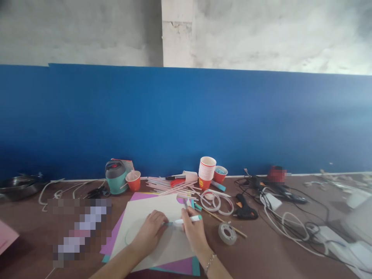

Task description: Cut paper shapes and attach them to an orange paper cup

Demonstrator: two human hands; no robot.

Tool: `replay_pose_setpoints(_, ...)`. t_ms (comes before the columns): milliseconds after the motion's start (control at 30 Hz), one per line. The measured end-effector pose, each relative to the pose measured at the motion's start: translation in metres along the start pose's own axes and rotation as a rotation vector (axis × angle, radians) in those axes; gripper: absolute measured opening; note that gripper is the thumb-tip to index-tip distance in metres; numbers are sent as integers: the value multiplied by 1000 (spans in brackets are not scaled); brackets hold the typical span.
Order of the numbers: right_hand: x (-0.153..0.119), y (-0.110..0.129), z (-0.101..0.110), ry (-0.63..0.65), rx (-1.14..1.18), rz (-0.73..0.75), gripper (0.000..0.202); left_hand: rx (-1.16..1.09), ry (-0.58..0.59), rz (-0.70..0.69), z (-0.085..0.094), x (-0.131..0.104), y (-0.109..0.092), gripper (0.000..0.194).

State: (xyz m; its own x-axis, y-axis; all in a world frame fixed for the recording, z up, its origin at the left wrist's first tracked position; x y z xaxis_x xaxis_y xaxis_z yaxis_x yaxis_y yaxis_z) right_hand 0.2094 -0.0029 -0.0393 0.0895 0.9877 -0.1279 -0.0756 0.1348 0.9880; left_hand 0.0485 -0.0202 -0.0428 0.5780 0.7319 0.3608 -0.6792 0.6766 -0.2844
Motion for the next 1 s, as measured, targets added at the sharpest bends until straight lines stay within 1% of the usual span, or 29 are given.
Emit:
replay_pose_setpoints(67,-1,-3,-3,37,30,-5,41,-78,-97,33,4,-7,1,11)
replay_pose_setpoints(133,-2,-4,-5,48,44,13,40,-115,-145,63,7,-11,0,11)
replay_pose_setpoints(200,-3,-6,-5,33,42,30,40,-133,-169,81,8,-13,-2,11)
replay_pose_setpoints(300,-3,-10,-6,31,42,19,40,-154,-189,56,11,-14,-7,11)
replay_pose_setpoints(400,-5,-10,-10,99,39,3,43,-185,-195,26,14,-16,-13,11)
replay_pose_setpoints(467,-7,-5,-13,158,33,1,45,-257,-208,35,17,-17,-16,12)
replay_pose_setpoints(533,-10,0,-15,197,21,-9,46,-401,-231,120,17,-17,-17,12)
replay_pose_setpoints(633,-11,4,-16,225,23,-42,47,-677,-247,333,12,-16,-13,9)
replay_pose_setpoints(700,-10,3,-17,238,41,-64,49,-802,-242,417,8,-15,-11,7)
replay_pose_setpoints(867,-8,0,-17,259,35,-71,51,-941,-282,456,9,-10,-13,8)
replay_pose_setpoints(1000,-11,2,-16,211,22,-75,51,-986,-301,463,12,-9,-16,11)
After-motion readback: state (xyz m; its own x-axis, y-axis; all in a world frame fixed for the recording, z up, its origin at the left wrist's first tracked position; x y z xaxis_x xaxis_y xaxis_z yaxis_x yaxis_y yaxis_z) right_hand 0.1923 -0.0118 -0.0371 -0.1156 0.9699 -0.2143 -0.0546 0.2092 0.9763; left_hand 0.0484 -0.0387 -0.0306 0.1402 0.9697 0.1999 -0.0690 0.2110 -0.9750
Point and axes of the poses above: each hand's wrist, its own x-axis towards the middle knuckle, its own z-axis out of the back of the hand, y = z × x, the point moved 3 cm from there along x, towards the middle knuckle, and after that the axes turned 15 degrees about -z, right-handed, at the moved point
